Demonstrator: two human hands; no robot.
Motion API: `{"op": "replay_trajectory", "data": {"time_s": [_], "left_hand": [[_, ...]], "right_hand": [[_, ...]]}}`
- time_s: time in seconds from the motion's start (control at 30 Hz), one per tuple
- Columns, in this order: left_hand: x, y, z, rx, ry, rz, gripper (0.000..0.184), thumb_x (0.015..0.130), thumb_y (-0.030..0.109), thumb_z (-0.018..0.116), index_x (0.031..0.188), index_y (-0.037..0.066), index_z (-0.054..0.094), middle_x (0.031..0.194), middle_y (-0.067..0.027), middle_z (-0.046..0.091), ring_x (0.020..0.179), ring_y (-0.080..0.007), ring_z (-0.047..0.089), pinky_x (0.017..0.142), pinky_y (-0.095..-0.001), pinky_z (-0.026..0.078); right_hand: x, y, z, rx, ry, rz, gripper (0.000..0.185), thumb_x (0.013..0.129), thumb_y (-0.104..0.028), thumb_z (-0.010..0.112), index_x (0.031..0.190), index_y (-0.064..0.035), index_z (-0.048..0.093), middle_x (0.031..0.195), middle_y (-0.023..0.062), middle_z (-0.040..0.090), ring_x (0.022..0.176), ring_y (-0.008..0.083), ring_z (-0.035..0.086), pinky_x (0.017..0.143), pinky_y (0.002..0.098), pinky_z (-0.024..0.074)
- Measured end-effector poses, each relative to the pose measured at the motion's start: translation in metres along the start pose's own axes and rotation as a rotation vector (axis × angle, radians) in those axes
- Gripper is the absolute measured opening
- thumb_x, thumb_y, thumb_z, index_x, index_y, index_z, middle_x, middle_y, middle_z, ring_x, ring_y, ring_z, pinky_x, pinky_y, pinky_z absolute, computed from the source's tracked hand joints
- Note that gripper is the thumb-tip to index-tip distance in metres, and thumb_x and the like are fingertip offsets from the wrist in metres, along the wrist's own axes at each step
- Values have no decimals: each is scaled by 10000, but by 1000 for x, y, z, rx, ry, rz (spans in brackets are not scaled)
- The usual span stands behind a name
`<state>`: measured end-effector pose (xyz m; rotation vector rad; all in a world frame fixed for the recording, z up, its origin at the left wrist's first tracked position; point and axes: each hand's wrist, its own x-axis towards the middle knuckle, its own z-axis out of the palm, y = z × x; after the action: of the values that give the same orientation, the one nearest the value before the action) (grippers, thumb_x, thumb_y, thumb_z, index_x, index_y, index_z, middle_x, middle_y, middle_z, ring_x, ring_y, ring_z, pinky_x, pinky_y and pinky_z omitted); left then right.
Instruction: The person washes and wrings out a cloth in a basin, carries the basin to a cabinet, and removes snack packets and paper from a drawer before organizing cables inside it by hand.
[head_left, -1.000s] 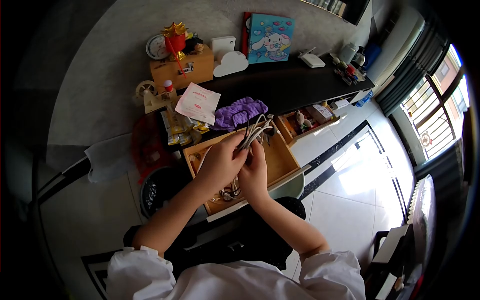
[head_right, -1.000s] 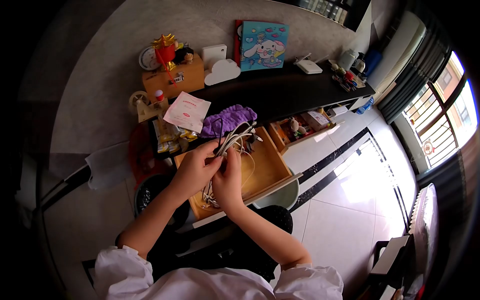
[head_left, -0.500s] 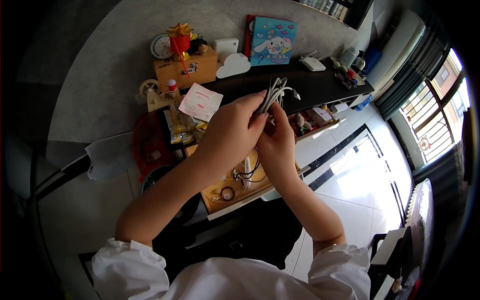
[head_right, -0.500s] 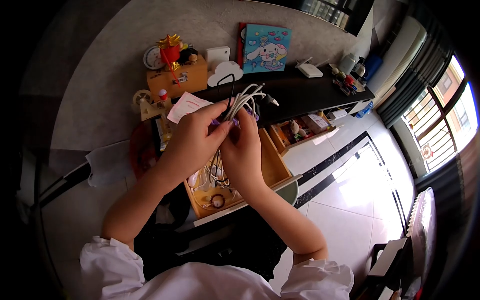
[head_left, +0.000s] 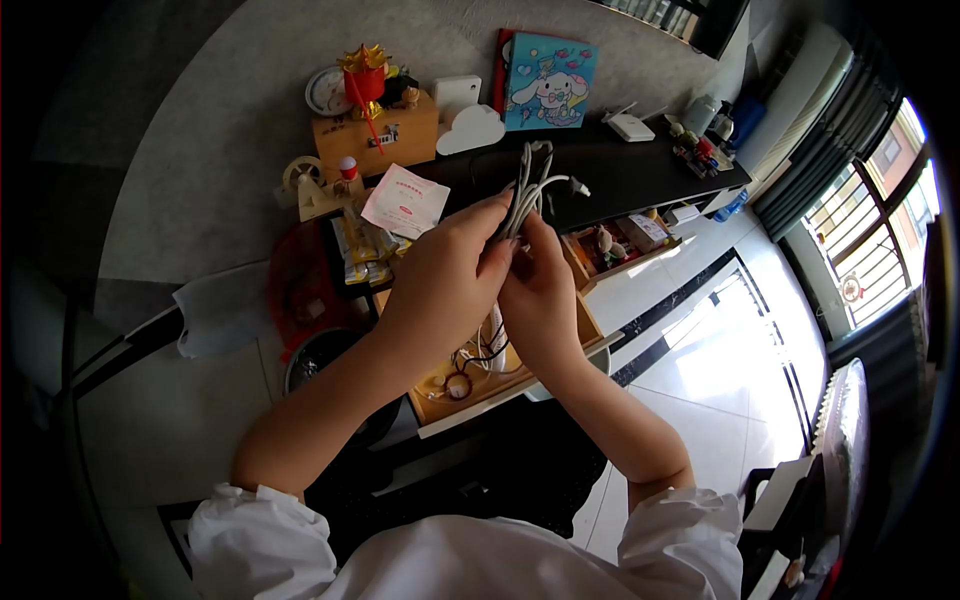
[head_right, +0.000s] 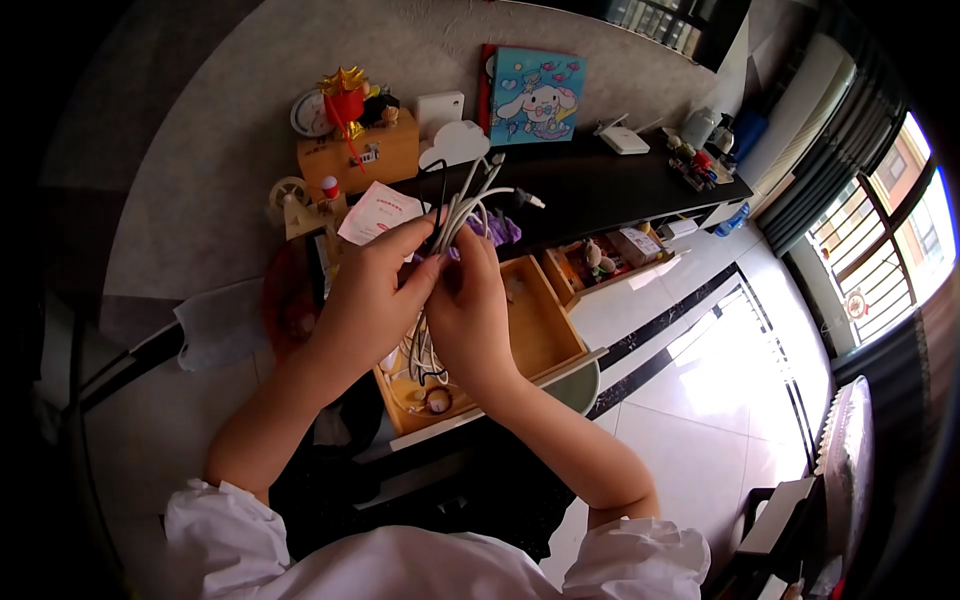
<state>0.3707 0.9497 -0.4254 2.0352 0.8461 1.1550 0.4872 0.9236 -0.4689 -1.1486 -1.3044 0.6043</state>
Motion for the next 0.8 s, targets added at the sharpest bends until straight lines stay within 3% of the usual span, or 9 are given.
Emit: {"op": "replay_trajectory", "data": {"time_s": [0.07, 0.1, 0.3, 0.37, 0.43, 0.53, 0.67, 0.8], "left_hand": [[-8, -16, 10, -13, 9, -37, 319, 869, 29, 553, 1181, -37, 542, 962, -165, 648, 811, -170, 642, 706, -279, 499], [-10, -20, 13, -12, -11, -83, 314, 871, 31, 548, 1178, -34, 543, 948, -162, 651, 807, -171, 646, 708, -280, 500], [-30, -60, 56, -176, -53, -193, 343, 883, 15, 526, 1224, -13, 516, 932, -146, 653, 814, -178, 658, 695, -274, 513], [-37, -65, 71, -228, -45, -277, 363, 887, 27, 540, 1247, -13, 504, 1012, -154, 637, 875, -152, 636, 723, -267, 519], [-42, -79, 87, -319, -37, -347, 374, 890, 36, 549, 1257, -14, 499, 1114, -155, 608, 953, -143, 612, 771, -265, 519], [-52, -92, 105, -480, 34, -400, 371, 893, 30, 541, 1258, -19, 497, 1136, -137, 604, 979, -143, 597, 794, -267, 513], [-68, -131, 125, -641, 95, -505, 284, 885, 13, 536, 1166, -17, 502, 1090, -98, 611, 1015, -132, 574, 857, -260, 454], [-81, -159, 136, -774, 244, -626, 234, 870, 28, 527, 1091, 7, 454, 981, -111, 594, 892, -160, 591, 770, -285, 480]], "right_hand": [[-6, 19, 4, -18, 11, 29, 412, 880, 0, 545, 1273, 3, 421, 1042, 64, 575, 926, 102, 573, 799, 234, 468], [-11, 17, 6, 61, 28, 100, 325, 837, 26, 514, 1160, -1, 488, 1025, 121, 493, 922, 225, 549, 782, 292, 445], [-32, 59, -8, -98, 56, 129, 325, 830, 45, 514, 1152, 6, 503, 1019, 139, 487, 912, 249, 558, 774, 300, 461], [-35, 52, -15, -172, 38, 135, 357, 821, 56, 517, 1174, 6, 506, 1026, 153, 487, 894, 267, 574, 759, 309, 478], [-37, 65, -26, -261, -37, 186, 359, 811, 55, 523, 1167, 10, 509, 1044, 172, 491, 899, 299, 582, 752, 327, 490], [-42, 89, -32, -336, -109, 197, 370, 789, 55, 528, 1155, 8, 512, 1054, 198, 497, 914, 354, 572, 764, 357, 489], [-44, 99, -30, -556, -250, 212, 417, 766, 25, 540, 1180, -20, 502, 1083, 212, 500, 942, 410, 551, 777, 425, 477], [-41, 124, -21, -635, -436, 227, 331, 759, -34, 585, 1088, -26, 549, 1025, 196, 522, 919, 386, 558, 778, 428, 462]]}}
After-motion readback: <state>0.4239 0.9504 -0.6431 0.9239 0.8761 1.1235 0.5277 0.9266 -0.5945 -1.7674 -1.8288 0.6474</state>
